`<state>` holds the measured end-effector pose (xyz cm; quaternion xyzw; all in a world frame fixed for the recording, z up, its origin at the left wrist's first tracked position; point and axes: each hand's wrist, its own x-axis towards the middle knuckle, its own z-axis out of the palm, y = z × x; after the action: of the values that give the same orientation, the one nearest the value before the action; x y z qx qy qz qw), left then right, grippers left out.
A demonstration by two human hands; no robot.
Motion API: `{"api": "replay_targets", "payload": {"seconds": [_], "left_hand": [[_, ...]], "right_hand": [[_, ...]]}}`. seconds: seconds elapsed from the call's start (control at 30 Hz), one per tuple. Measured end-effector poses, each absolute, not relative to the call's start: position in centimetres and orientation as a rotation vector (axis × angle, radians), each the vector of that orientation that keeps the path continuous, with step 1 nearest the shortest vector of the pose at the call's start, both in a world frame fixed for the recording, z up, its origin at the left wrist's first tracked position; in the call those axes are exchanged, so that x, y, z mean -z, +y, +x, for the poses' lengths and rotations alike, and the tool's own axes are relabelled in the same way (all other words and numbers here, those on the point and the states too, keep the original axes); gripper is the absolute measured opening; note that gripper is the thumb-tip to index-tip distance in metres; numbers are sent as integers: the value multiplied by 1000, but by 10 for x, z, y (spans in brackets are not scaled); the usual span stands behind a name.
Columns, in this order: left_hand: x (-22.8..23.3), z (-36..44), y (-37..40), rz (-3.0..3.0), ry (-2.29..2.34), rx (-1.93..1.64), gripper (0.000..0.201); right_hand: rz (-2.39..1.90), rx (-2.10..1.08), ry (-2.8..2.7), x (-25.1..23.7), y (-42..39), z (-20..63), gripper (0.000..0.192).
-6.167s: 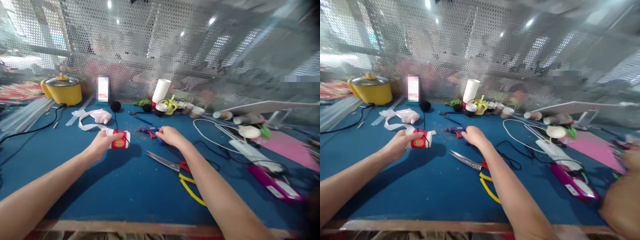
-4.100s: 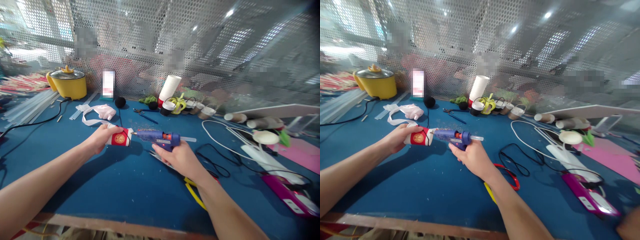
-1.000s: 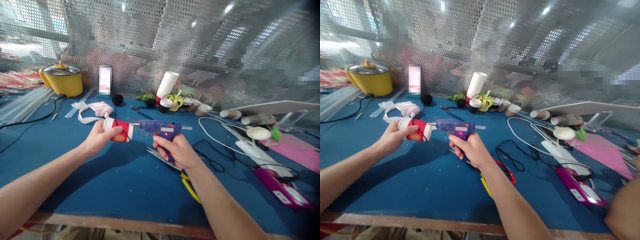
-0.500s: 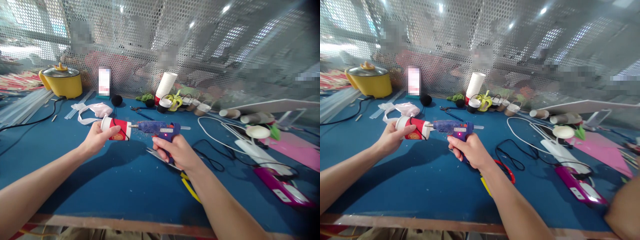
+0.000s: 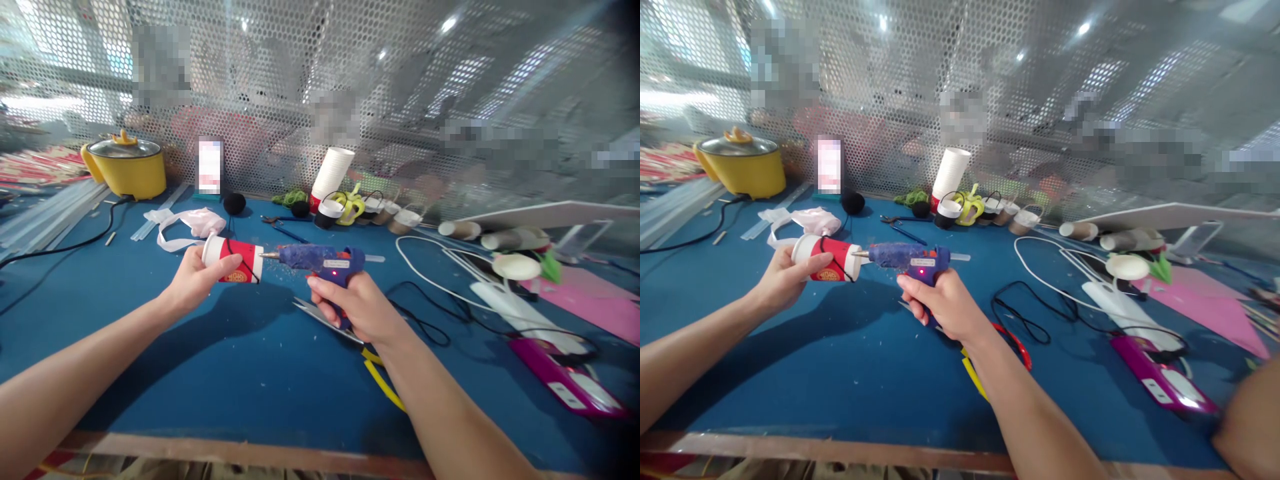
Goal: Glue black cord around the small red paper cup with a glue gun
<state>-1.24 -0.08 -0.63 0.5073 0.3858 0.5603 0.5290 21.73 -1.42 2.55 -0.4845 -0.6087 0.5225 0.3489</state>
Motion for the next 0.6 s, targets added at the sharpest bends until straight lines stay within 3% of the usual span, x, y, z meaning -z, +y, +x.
{"api": "replay_targets", "payload": {"seconds": [0.6], "left_hand": [[6, -11, -3, 1211, 947, -1290, 18]], "right_hand": [[-1245, -1355, -1522, -19, -11, 215, 32]]}}
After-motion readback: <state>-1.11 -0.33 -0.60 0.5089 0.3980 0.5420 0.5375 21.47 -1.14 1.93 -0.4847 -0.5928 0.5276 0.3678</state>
